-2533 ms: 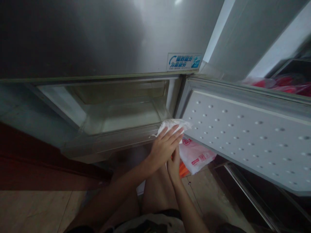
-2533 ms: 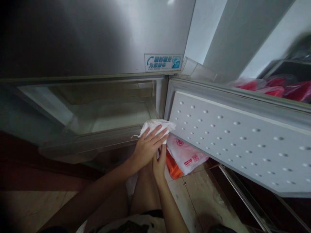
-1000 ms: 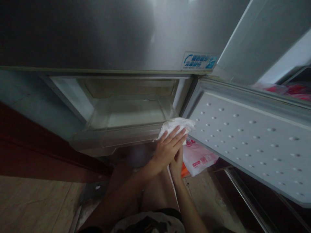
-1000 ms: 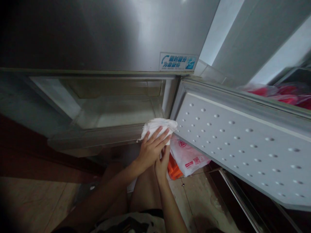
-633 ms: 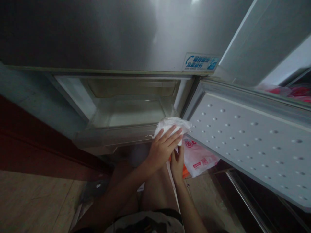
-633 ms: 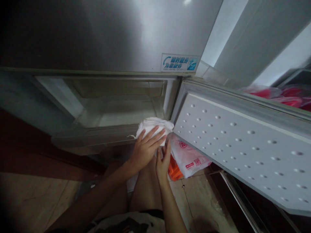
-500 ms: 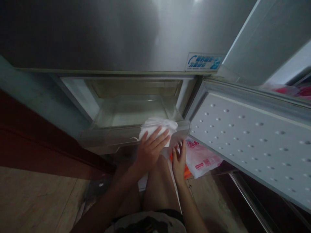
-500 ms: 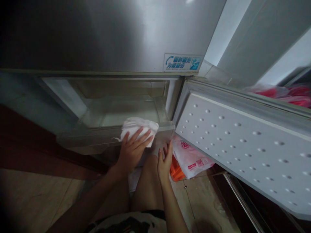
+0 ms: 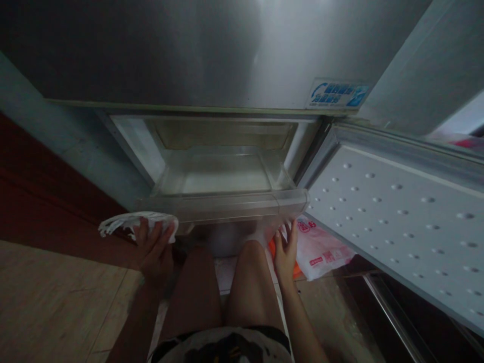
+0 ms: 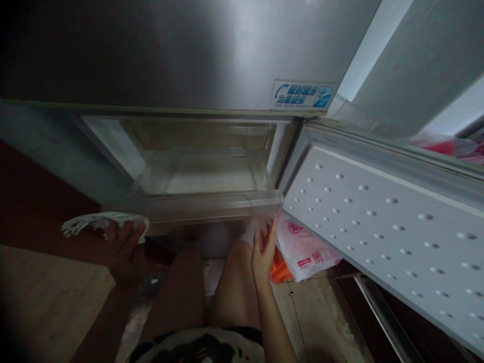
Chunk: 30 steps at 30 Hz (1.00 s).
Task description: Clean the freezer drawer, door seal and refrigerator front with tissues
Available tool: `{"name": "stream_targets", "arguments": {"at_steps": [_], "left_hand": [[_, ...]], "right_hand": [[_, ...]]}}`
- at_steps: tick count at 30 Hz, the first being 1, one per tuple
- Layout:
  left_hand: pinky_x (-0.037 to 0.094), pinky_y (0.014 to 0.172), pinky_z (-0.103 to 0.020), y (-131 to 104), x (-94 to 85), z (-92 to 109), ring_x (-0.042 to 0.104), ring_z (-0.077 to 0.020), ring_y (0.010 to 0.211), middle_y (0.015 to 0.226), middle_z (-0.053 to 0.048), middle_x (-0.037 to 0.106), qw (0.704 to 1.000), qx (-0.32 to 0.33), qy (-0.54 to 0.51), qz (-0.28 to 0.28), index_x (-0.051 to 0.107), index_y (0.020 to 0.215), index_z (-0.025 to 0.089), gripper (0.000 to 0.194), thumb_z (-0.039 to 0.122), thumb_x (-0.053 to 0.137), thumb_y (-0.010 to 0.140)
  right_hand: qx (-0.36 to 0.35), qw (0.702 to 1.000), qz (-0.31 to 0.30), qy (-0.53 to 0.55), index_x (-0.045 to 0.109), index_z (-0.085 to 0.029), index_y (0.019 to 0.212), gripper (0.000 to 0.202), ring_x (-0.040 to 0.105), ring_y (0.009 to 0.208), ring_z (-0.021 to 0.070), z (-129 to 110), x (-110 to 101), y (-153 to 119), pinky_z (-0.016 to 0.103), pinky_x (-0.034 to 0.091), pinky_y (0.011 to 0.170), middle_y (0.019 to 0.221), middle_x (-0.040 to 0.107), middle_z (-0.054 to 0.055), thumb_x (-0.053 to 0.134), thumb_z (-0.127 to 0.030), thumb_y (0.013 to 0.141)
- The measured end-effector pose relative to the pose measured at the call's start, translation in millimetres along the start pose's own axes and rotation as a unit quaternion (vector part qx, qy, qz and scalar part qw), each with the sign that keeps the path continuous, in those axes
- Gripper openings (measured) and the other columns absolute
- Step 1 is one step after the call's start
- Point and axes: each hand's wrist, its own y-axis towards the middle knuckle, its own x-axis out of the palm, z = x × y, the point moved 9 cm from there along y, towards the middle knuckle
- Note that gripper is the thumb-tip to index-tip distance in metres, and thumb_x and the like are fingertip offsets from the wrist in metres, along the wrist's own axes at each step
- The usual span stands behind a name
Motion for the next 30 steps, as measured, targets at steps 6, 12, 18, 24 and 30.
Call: {"name": "stream_targets", "arguments": {"at_steps": [6,12,18,24,30], "left_hand": [[0.042,0.104,-0.048,2.2,-20.4,8.8,0.051,-0.0285,0.122,0.134,-0.002,0.052,0.991,-0.053,0.024,0.123,0.060,0.126,0.034,0.042,0.016,0.056,0.088],[0.048,0.094,-0.040,9.2,-19.5,-4.1,0.059,-0.0224,0.105,0.103,-0.008,0.062,0.982,-0.137,0.017,0.126,0.068,0.112,0.021,0.025,0.026,0.055,0.090],[0.049,0.086,-0.037,10.6,-25.5,-14.2,0.062,-0.0205,0.096,0.094,-0.006,0.066,0.972,-0.191,0.014,0.138,0.066,0.100,0.019,0.022,0.035,0.057,0.089],[0.044,0.067,-0.030,19.4,-18.5,-18.4,0.056,-0.0175,0.067,0.070,-0.003,0.060,0.985,-0.112,0.118,0.052,0.062,0.078,0.018,0.028,0.045,0.057,0.087],[0.040,0.060,-0.027,31.1,-14.6,-9.7,0.054,-0.0160,0.058,0.060,-0.002,0.055,0.986,-0.082,0.138,-0.037,0.057,0.067,0.018,0.034,0.043,0.052,0.089]], "right_hand": [[0.002,1.000,-0.004,-0.005,0.023,-0.030,0.150,0.072,0.034,0.139,0.0259,2.6,-0.4,0.9,0.051,0.035,0.110,0.156,0.026,0.008,0.055,-0.044,0.087],[-0.004,1.000,-0.004,-0.010,0.024,-0.029,0.149,0.071,0.034,0.139,0.0259,-1.1,0.3,0.3,0.051,0.034,0.110,0.156,0.027,0.008,0.056,-0.044,0.087],[-0.009,1.000,-0.002,-0.022,0.024,-0.030,0.149,0.070,0.035,0.139,0.0251,-3.4,0.1,0.1,0.051,0.033,0.111,0.156,0.026,0.008,0.055,-0.043,0.088],[-0.006,1.000,0.001,-0.008,0.024,-0.030,0.149,0.070,0.035,0.138,0.0252,-1.2,-0.2,0.3,0.050,0.034,0.110,0.156,0.027,0.008,0.056,-0.042,0.087],[-0.008,1.000,0.002,-0.009,0.026,-0.029,0.149,0.069,0.036,0.138,0.0252,-1.9,-0.4,0.8,0.050,0.035,0.109,0.155,0.028,0.009,0.056,-0.041,0.088]]}}
